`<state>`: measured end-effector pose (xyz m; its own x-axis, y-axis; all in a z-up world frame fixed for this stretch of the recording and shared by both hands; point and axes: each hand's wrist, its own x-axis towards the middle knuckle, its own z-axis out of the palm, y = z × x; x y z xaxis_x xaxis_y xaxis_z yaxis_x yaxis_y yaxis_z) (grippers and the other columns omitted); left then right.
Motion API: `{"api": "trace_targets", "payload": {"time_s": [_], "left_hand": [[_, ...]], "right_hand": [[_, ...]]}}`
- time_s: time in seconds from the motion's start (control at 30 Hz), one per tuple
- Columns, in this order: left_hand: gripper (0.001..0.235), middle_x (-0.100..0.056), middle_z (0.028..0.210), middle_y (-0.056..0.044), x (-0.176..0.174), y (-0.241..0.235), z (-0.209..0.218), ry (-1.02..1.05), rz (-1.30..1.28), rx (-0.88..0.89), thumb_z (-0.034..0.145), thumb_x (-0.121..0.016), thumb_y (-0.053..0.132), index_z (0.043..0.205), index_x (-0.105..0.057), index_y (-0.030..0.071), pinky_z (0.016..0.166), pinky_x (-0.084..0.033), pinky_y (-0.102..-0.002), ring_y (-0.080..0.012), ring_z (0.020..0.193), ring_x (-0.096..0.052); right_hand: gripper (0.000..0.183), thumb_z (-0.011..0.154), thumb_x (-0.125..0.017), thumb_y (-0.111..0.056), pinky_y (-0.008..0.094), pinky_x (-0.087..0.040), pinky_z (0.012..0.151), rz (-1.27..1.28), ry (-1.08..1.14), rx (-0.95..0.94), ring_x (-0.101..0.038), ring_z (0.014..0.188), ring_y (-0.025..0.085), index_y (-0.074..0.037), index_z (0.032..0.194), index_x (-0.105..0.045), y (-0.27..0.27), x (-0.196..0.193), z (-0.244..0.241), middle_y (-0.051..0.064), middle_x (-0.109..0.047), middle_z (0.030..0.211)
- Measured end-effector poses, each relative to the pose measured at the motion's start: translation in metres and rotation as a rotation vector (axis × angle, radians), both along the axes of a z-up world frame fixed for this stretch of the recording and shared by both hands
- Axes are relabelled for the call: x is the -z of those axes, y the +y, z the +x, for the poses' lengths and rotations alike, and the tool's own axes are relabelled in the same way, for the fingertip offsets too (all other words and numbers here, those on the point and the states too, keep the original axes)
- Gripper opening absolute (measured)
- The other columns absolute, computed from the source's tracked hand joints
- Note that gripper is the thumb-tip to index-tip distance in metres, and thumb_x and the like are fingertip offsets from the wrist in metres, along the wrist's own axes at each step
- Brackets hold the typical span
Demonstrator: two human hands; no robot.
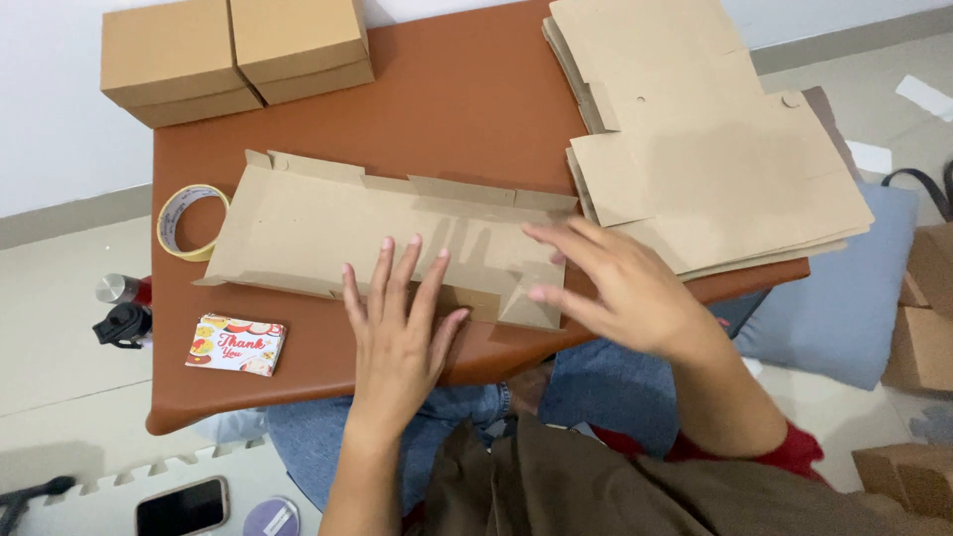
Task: The person assembles a flat cardboard box by folding the side flaps and securing the tabs into slots. They then place a small thank you card inside the box and close the lid.
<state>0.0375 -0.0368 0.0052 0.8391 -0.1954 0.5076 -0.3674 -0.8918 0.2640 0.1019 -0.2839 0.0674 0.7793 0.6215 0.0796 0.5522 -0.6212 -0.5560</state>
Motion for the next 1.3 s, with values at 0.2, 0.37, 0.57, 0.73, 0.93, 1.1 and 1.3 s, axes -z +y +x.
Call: {"api": "trace_targets", "payload": {"time_s": [0.2, 0.37, 0.57, 0.73, 0.93, 1.1, 1.3], "left_hand": [[0.019, -0.069, 0.106, 0.002, 0.002, -0.014, 0.011, -0.001, -0.074, 0.093, 0.091, -0.073, 0.020, 0.111, -0.072, 0.018, 0.121, -0.010, -0.066, -0.0216, 0.127, -0.060], [0.003, -0.068, 0.088, 0.000, 0.006, -0.013, 0.008, -0.005, -0.177, 0.108, 0.091, -0.073, 0.012, 0.094, -0.072, 0.013, 0.121, -0.018, -0.062, -0.0214, 0.111, -0.068], [0.005, -0.070, 0.085, -0.001, 0.012, -0.010, -0.001, -0.053, -0.253, 0.130, 0.089, -0.074, 0.007, 0.092, -0.073, 0.012, 0.121, -0.020, -0.060, -0.0222, 0.106, -0.071], [0.011, -0.072, 0.086, 0.000, 0.021, -0.005, -0.014, -0.056, -0.286, 0.148, 0.087, -0.074, 0.004, 0.093, -0.075, 0.013, 0.120, -0.022, -0.062, -0.0211, 0.105, -0.071], [0.010, -0.072, 0.087, 0.001, 0.041, -0.011, -0.013, -0.224, -0.342, 0.190, 0.089, -0.074, 0.004, 0.090, -0.074, 0.013, 0.118, -0.027, -0.058, -0.0193, 0.095, -0.073], [0.010, -0.074, 0.090, 0.008, 0.072, -0.020, -0.008, -0.425, -0.348, 0.103, 0.084, -0.081, 0.011, 0.086, -0.076, 0.019, 0.113, -0.035, -0.057, -0.0157, 0.089, -0.072], [0.009, -0.072, 0.088, 0.005, 0.066, -0.027, -0.001, -0.529, -0.342, 0.088, 0.084, -0.082, 0.009, 0.086, -0.077, 0.018, 0.108, -0.038, -0.054, -0.0173, 0.085, -0.071]], "right_hand": [[0.074, 0.072, -0.080, -0.066, 0.045, -0.043, 0.092, 0.008, -0.082, 0.052, -0.058, 0.114, 0.030, -0.015, 0.124, -0.069, -0.025, 0.058, -0.040, 0.007, -0.064, 0.122], [0.063, 0.072, -0.080, -0.055, 0.046, -0.044, 0.088, -0.008, -0.151, -0.054, -0.062, 0.107, 0.028, -0.016, 0.121, -0.070, -0.030, 0.067, -0.041, 0.006, -0.067, 0.117], [0.005, 0.089, -0.076, -0.020, 0.036, -0.050, 0.076, 0.137, -0.353, 0.109, -0.067, 0.089, 0.022, -0.018, 0.093, -0.077, -0.018, 0.101, -0.038, -0.002, -0.072, 0.097], [0.007, 0.089, -0.075, -0.020, 0.035, -0.051, 0.070, 0.217, -0.352, 0.246, -0.066, 0.080, 0.024, -0.014, 0.087, -0.073, -0.004, 0.100, -0.042, 0.001, -0.069, 0.087], [0.004, 0.092, -0.070, -0.014, 0.040, -0.050, 0.084, 0.344, -0.457, 0.136, -0.062, 0.095, 0.031, -0.014, 0.093, -0.074, 0.022, 0.077, -0.037, 0.003, -0.069, 0.097], [0.003, 0.092, -0.073, -0.016, 0.038, -0.048, 0.075, 0.316, -0.484, 0.063, -0.060, 0.082, 0.026, -0.016, 0.090, -0.075, 0.039, 0.055, -0.028, 0.001, -0.067, 0.082], [0.003, 0.089, -0.075, -0.014, 0.038, -0.044, 0.073, 0.356, -0.287, 0.034, -0.059, 0.079, 0.027, -0.015, 0.086, -0.075, 0.043, 0.039, -0.021, 0.003, -0.070, 0.077]]}}
